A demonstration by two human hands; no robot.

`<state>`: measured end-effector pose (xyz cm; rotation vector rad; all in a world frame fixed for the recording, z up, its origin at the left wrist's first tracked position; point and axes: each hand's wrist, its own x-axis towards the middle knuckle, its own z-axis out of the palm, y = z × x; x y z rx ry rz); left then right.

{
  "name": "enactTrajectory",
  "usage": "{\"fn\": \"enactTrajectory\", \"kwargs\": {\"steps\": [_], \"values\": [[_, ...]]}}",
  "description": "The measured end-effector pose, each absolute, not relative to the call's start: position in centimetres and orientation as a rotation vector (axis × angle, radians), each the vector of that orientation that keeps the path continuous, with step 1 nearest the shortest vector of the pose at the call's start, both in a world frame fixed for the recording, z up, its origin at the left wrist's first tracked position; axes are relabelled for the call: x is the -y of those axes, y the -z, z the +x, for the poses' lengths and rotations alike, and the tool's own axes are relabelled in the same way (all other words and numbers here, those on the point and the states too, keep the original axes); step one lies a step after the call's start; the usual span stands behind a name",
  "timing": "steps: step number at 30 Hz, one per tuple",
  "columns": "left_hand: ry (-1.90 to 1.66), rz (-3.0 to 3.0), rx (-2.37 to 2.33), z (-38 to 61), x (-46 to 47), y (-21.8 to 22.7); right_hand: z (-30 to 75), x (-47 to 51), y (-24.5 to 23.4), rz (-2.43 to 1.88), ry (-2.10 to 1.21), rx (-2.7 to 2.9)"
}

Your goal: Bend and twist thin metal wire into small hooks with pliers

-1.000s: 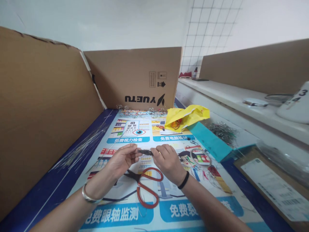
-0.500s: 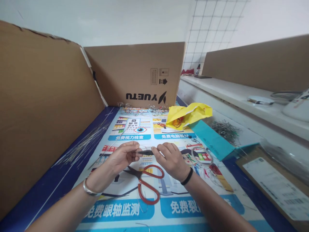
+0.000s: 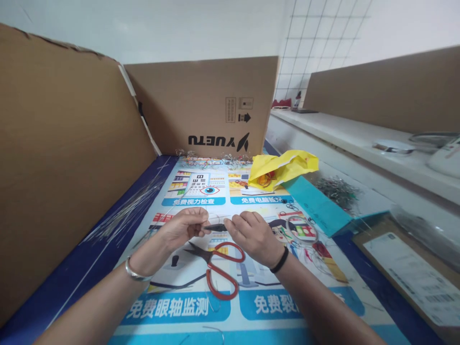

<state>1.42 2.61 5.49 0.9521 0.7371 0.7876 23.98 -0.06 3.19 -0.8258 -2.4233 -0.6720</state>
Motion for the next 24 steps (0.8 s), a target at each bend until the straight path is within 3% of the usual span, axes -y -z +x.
{"fn": "enactTrajectory", "kwargs": {"steps": [5, 18, 24], "values": [[-0.767, 1.237, -0.831, 0.6, -3.3, -5.7, 23.4, 0.0, -3.3, -0.813, 0.567, 2.528], [-0.629, 1.658, -0.886, 0.0, -3.4, -5.8, 22.8, 0.0, -3.4, -0.984, -0.31, 2.546], [-0.633, 1.719, -0.919, 0.2, -3.3, -5.6, 23.1, -0.1, -3.9, -0.995, -0.492, 2.543]]}}
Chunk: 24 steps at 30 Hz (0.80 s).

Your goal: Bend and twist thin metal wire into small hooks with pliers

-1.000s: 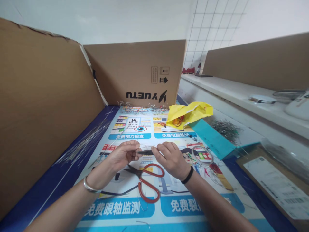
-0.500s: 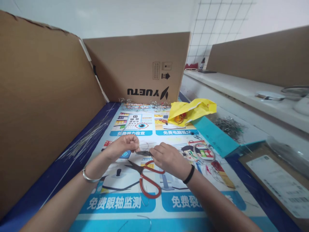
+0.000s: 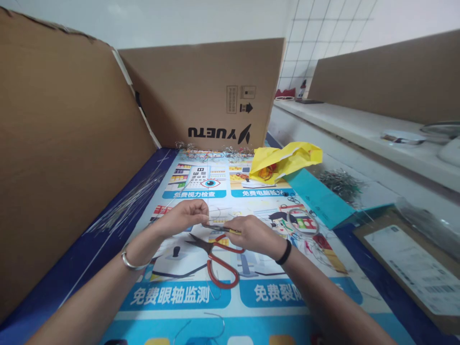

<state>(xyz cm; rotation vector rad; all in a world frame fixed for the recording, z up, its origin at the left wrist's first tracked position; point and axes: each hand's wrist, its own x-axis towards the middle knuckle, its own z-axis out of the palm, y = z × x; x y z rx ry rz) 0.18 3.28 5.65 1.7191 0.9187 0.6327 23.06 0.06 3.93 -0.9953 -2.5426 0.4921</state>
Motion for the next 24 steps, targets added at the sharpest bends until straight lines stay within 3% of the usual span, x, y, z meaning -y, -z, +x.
{"fn": "enactTrajectory", "kwargs": {"steps": [8, 14, 18, 24], "values": [[-0.712, 1.788, -1.045, 0.2, -4.1, -4.9, 22.9, -0.7, -2.4, -1.11, -0.255, 2.529], [-0.457, 2.298, -1.775, -1.5, -5.9, -3.3, 26.0, -1.9, -4.0, -1.272, -0.133, 2.498], [-0.183, 2.53, -1.984, -1.7, -6.8, -1.6, 28.3, -2.1, -6.2, -1.451, -0.25, 2.674], [-0.226, 2.709, -1.925, -1.4, -7.2, -0.3, 28.9, -1.5, -7.7, -1.645, -0.313, 2.778]]}}
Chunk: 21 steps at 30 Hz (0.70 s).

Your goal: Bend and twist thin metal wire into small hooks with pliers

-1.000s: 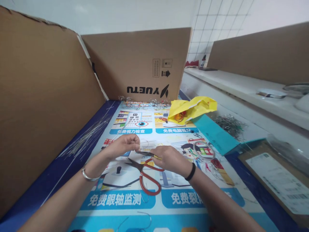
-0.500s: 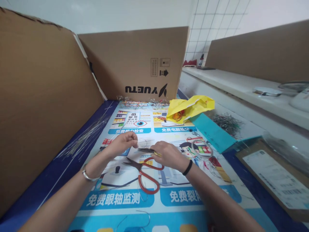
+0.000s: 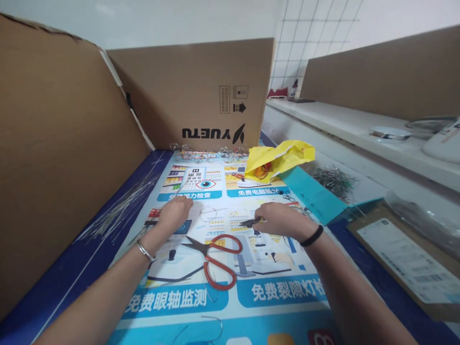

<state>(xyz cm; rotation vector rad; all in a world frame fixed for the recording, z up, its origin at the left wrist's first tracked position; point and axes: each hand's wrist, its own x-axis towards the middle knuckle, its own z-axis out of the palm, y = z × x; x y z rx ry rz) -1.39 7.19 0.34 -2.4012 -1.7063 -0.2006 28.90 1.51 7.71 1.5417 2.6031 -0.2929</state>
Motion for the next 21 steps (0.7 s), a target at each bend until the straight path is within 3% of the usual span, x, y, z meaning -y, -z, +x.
{"fn": "enactTrajectory", "kwargs": {"steps": [15, 21], "values": [[0.295, -2.45, 1.69, -2.1, -7.3, -0.1, 29.6, -1.1, -6.3, 1.496, 0.398, -2.504], [0.286, -2.492, 1.733, -2.4, -7.5, -0.3, 28.9, 0.7, -5.4, 1.469, 0.186, -2.524]]}}
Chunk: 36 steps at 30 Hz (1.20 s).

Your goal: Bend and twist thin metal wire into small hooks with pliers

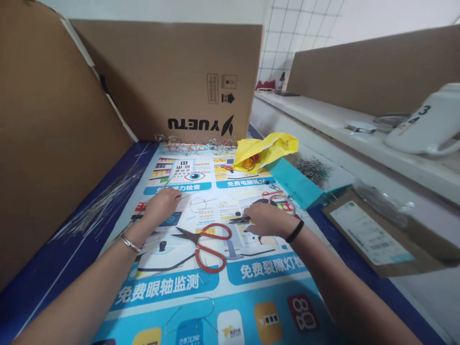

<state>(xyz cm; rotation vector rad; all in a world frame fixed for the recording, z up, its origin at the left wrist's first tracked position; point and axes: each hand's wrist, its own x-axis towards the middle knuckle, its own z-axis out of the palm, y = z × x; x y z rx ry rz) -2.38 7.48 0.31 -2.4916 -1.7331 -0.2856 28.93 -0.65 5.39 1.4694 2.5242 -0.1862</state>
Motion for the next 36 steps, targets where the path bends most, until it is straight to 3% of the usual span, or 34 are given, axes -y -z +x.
{"fn": "enactTrajectory", "kwargs": {"steps": [9, 21, 36], "values": [[0.366, -2.591, 1.699, -3.2, -7.8, -0.1, 27.4, 3.7, -4.5, 1.58, -0.188, -2.496], [0.404, -2.622, 1.739, -3.1, -7.9, -0.2, 27.0, 1.8, -5.0, 1.443, -0.167, -2.59], [0.472, -2.603, 1.761, -3.2, -8.3, 0.2, 24.1, -5.3, -3.7, 1.173, -0.371, -2.695]]}}
